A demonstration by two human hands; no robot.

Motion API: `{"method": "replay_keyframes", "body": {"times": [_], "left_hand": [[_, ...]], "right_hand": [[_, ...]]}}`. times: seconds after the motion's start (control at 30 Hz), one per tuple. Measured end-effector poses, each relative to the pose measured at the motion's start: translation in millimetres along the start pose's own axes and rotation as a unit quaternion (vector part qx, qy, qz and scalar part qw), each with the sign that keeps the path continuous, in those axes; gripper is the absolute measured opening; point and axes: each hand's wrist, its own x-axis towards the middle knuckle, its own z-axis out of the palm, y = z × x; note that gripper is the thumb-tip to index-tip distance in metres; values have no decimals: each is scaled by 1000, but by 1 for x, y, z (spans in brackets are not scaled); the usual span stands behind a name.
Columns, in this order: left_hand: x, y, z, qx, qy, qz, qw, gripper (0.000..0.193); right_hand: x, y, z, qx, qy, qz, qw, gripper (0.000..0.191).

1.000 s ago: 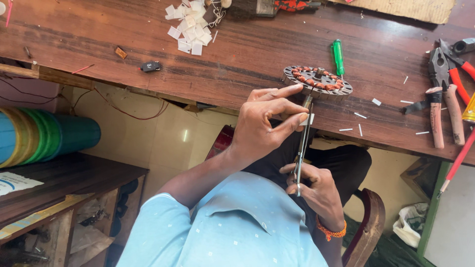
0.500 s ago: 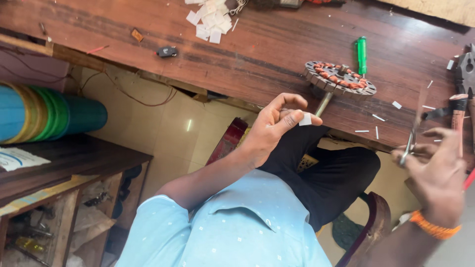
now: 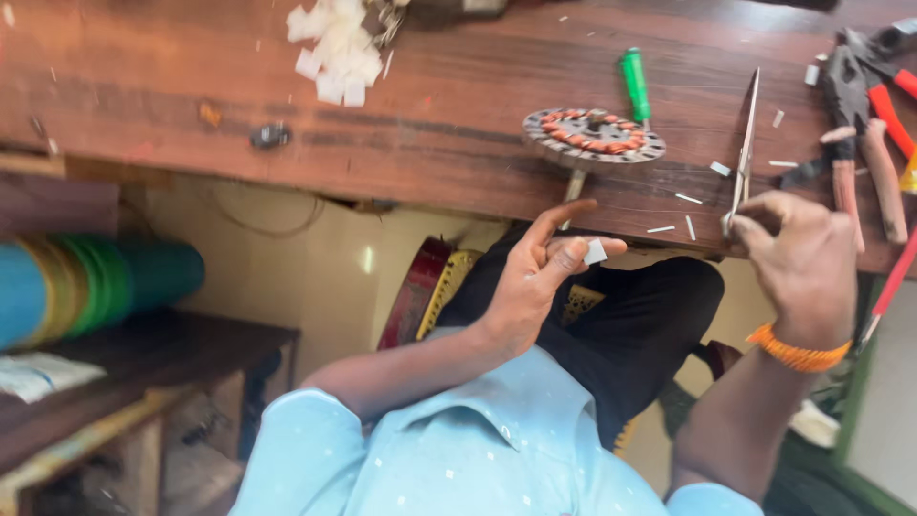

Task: The person sits at a workbench repairing a fan motor armature. They cut small white insulation pieces with scissors and insert each piece by hand between the copper windings of the rotor, working around the disc and using a screwdriver at times to help seat the pieces.

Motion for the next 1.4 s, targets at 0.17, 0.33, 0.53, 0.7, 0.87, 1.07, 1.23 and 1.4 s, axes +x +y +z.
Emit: {"method": "replay_keyframes", "body": {"times": [0.17, 0.33, 0.53, 0.7, 0.87, 1.07, 1.23, 1.4], "left_hand": [[5, -5, 15, 19, 33, 15, 999, 52], [11, -21, 24, -22, 76, 53, 995, 37], [17, -23, 36, -30, 67, 85, 994, 28], [20, 10, 27, 293, -37, 123, 947, 16], [22, 26, 15, 485, -86, 209, 845, 16], [21, 27, 16, 526, -119, 233, 809, 13], [13, 27, 18, 410, -122, 148, 892, 18], [4, 27, 25, 361, -90, 44, 927, 13]], "right_hand": [[-13, -28, -16, 24, 162, -105, 981, 19], [-60, -63, 59, 556, 39, -36, 829, 31], [-64, -79, 97, 558, 159, -24, 814, 36], [-73, -72, 69, 403, 172, -49, 898, 16], [-85, -63, 63, 334, 179, -78, 922, 15], [-86, -63, 73, 347, 188, -96, 914, 13], [-79, -46, 66, 305, 206, -267, 891, 20], [-74, -44, 56, 290, 216, -330, 872, 23]]}}
